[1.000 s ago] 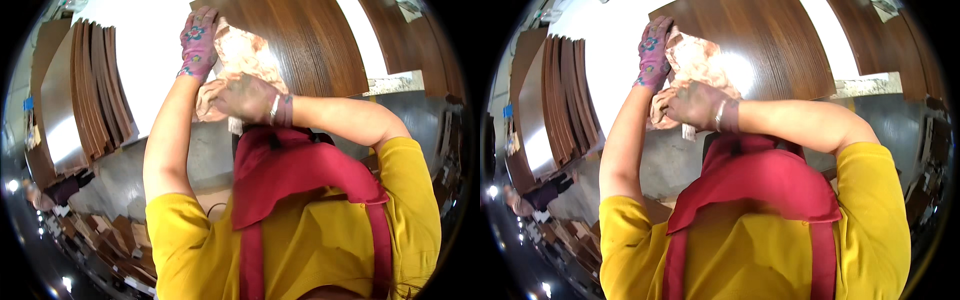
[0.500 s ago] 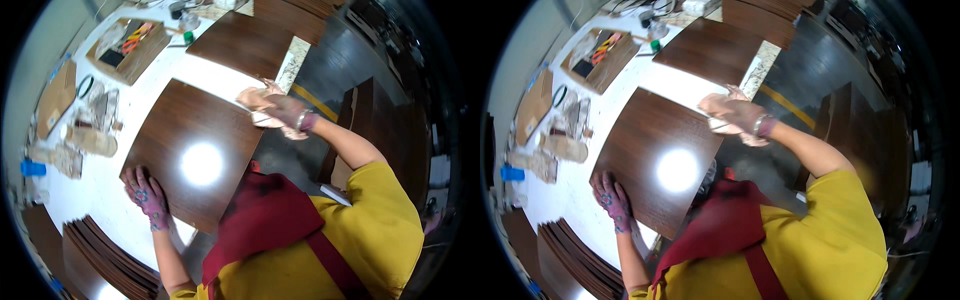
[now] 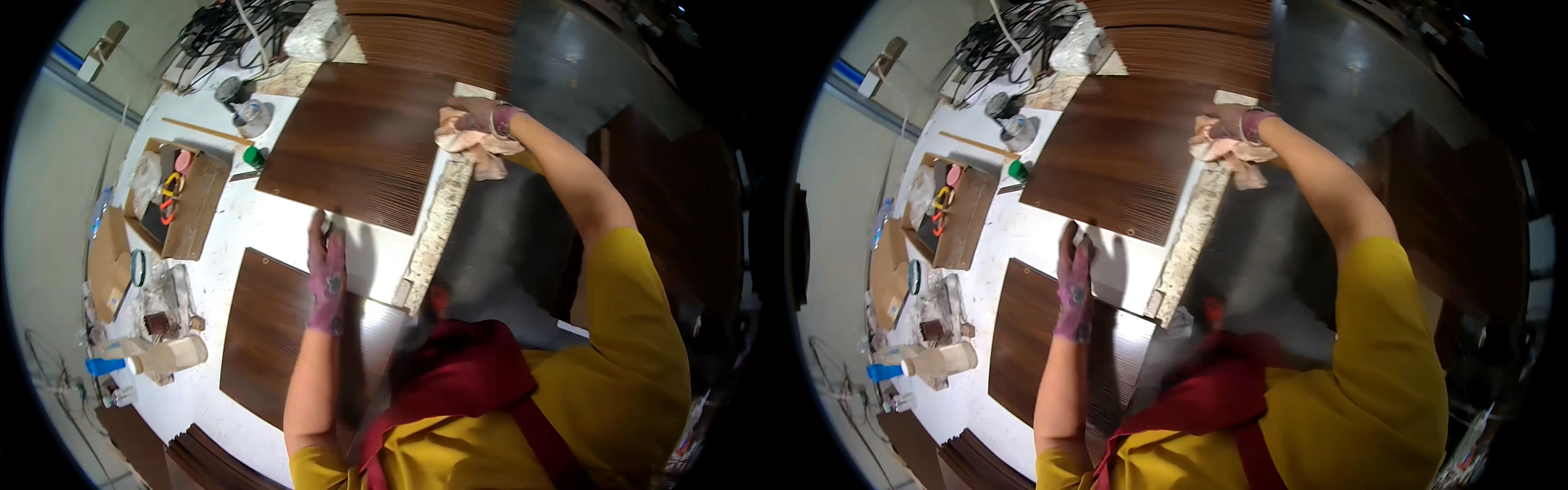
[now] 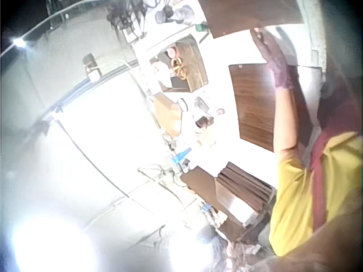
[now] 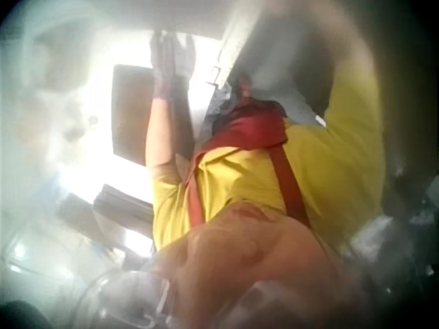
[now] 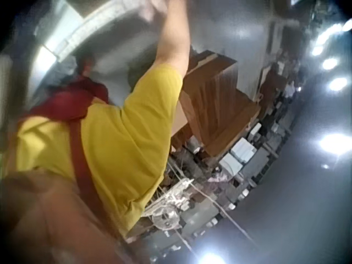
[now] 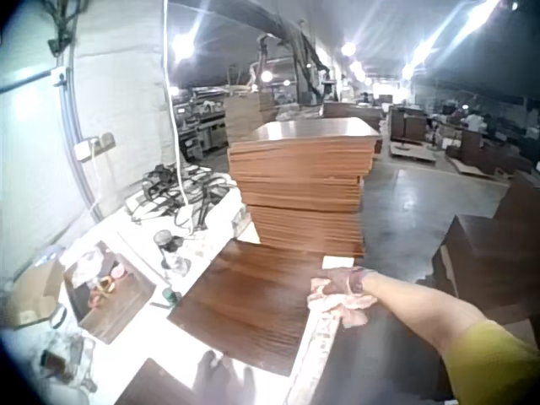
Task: The person wipes the surface of wooden panels with a cloth. They repeatedly pick up a panel from a stack, wipe it thoroughly, and place it back on the stack.
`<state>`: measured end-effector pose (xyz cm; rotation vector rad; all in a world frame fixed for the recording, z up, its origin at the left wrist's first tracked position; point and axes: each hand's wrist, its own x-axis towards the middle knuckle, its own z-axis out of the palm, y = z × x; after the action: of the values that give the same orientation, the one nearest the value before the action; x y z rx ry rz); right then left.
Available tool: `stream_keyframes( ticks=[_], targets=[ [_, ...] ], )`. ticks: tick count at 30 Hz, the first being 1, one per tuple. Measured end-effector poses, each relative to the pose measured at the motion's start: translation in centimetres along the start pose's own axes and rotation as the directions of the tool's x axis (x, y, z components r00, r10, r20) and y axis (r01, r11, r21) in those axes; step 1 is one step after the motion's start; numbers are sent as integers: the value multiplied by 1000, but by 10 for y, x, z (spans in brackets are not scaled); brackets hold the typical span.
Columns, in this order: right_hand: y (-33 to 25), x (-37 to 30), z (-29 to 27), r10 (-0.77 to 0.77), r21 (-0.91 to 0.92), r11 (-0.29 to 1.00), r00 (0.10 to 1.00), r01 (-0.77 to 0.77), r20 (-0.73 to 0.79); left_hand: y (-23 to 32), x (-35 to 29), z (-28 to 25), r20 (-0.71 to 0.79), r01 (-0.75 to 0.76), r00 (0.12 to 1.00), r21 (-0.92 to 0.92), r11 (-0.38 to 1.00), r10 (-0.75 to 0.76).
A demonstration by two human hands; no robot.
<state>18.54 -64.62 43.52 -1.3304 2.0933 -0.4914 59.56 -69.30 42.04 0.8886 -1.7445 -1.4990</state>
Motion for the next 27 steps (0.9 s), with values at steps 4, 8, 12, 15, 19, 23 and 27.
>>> stream_keyframes(
  ticks=[4, 8, 12, 15, 19, 23, 27],
  targets=[
    [-42, -4, -2, 53, -198, 980, 983, -18, 173, -26, 90, -67, -185, -46, 960, 632, 774, 208],
    [-28, -2, 10, 65, -371, 928, 994, -29, 85, -89, 156, -121, -145, 19, 944, 921, 389, 296],
    [-16, -18, 17, 64, -263, 963, 998, -62, -2, -57, 154, -90, -183, 156, 982, 915, 372, 39],
    [-15, -44, 34, 69, -72, 995, 992, -76, -102, -51, 128, -106, -254, 281, 957, 695, 662, -139],
    [30, -74, 100, 83, 659, 748, 974, 78, -210, -50, 71, -102, -196, 281, 957, 434, 856, -214],
    [26, -111, 130, 116, 956, 290, 993, -37, 3, -36, 45, -86, -146, 334, 935, 61, 941, -323],
    [10, -134, 121, 148, 892, 349, 957, -287, 250, -35, 32, -82, -127, 358, 919, -132, 924, -374]
  ],
)
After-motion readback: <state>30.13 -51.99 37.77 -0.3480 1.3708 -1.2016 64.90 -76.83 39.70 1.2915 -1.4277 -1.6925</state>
